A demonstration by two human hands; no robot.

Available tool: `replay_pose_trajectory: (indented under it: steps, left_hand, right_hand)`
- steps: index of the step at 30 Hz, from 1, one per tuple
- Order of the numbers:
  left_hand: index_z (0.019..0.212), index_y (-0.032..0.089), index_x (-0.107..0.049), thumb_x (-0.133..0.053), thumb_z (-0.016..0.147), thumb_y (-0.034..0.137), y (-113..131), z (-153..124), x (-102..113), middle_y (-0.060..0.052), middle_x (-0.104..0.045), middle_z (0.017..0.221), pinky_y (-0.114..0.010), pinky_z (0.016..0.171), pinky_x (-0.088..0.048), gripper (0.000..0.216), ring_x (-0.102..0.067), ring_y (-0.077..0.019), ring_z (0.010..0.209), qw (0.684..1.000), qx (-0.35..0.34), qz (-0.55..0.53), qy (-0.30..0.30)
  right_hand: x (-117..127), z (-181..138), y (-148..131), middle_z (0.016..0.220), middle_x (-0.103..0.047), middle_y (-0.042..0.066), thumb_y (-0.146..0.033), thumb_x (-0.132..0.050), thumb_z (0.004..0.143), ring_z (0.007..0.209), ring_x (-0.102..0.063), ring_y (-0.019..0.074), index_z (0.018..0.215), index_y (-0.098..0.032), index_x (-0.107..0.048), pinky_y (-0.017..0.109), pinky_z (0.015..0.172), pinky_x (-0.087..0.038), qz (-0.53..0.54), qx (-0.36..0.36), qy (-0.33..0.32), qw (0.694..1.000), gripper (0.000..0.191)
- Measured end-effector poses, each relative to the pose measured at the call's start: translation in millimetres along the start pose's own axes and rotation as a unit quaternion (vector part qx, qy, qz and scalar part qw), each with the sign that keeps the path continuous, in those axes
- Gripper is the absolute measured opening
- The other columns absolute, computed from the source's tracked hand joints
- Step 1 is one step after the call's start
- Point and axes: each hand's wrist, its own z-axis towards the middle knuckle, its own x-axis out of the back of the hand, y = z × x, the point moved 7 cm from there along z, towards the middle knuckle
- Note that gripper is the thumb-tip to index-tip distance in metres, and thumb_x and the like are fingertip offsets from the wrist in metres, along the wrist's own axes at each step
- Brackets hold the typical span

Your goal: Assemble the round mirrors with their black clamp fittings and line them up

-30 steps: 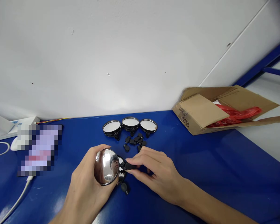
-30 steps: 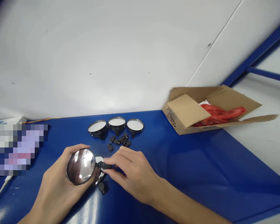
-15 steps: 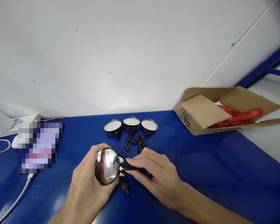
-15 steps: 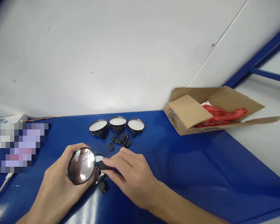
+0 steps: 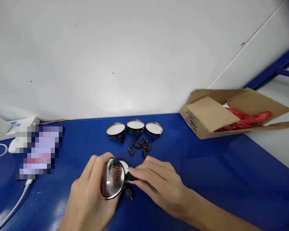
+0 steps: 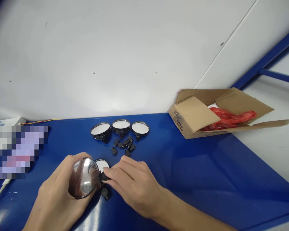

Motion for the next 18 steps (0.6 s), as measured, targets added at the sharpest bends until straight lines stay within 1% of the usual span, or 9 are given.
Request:
replay_pose_trajectory:
  steps: [3, 6, 9, 12, 15, 18]
  left_hand:
    - [0.123, 0.033, -0.062, -0.069, 0.102, 0.037, 1, -2, -1, 0.001, -0.073, 0.102, -0.030, 0.065, -0.060, 0.022, -0.075, -0.0200, 0.076, 0.999, 0.015, -0.048, -0.002]
    - [0.124, 0.032, -0.062, -0.070, 0.102, 0.037, 3, -3, -3, 0.001, -0.073, 0.102, -0.030, 0.064, -0.059, 0.023, -0.073, -0.0194, 0.075, 0.997, 0.013, -0.071, -0.007]
    - [0.125, 0.034, -0.062, -0.073, 0.100, 0.035, 1, -2, -6, 0.004, -0.073, 0.101, -0.029, 0.066, -0.059, 0.027, -0.072, -0.0179, 0.074, 0.995, 0.027, -0.093, -0.022]
    - [0.127, 0.035, -0.062, -0.074, 0.098, 0.037, -2, 1, -10, 0.004, -0.074, 0.104, -0.029, 0.069, -0.061, 0.031, -0.074, -0.0181, 0.078, 0.992, 0.047, -0.110, -0.050]
    - [0.134, 0.034, -0.062, -0.073, 0.100, 0.037, 0, 3, -11, 0.001, -0.074, 0.112, -0.030, 0.070, -0.061, 0.036, -0.077, -0.0202, 0.086, 0.992, 0.028, -0.109, -0.059]
    - [0.140, 0.035, -0.061, -0.072, 0.101, 0.034, 3, 3, -11, 0.001, -0.070, 0.105, -0.029, 0.068, -0.060, 0.041, -0.074, -0.0192, 0.080, 0.993, -0.005, -0.099, -0.058]
  right_hand:
    - [0, 0, 0, 0.095, -0.079, 0.006, -0.012, -0.069, 0.112, 0.079, -0.068, 0.0177, 0.131, -0.015, -0.072, 0.034, 0.069, -0.059, 0.033, -0.007, 0.008, 0.999, 0.020]
    - [-1, 1, -1, 0.094, -0.079, 0.006, -0.013, -0.069, 0.112, 0.077, -0.067, 0.0183, 0.132, -0.017, -0.072, 0.034, 0.067, -0.057, 0.038, -0.012, 0.004, 0.999, 0.021]
    - [0, 2, -2, 0.091, -0.078, 0.005, -0.012, -0.073, 0.109, 0.075, -0.065, 0.0179, 0.128, -0.017, -0.072, 0.033, 0.065, -0.053, 0.032, -0.006, 0.007, 0.999, 0.020]
    - [-3, 4, 1, 0.088, -0.075, 0.003, -0.014, -0.074, 0.108, 0.075, -0.064, 0.0177, 0.121, -0.016, -0.073, 0.033, 0.064, -0.050, 0.003, -0.011, -0.022, 1.000, 0.013]
    - [-5, 6, 3, 0.084, -0.072, 0.002, -0.018, -0.072, 0.108, 0.075, -0.062, 0.0176, 0.113, -0.017, -0.074, 0.033, 0.061, -0.045, -0.023, -0.010, -0.053, 0.998, 0.005]
    - [-2, 8, 0, 0.080, -0.067, 0.001, -0.017, -0.073, 0.105, 0.072, -0.057, 0.0174, 0.106, -0.016, -0.073, 0.033, 0.058, -0.042, -0.032, 0.007, -0.052, 0.998, 0.002]
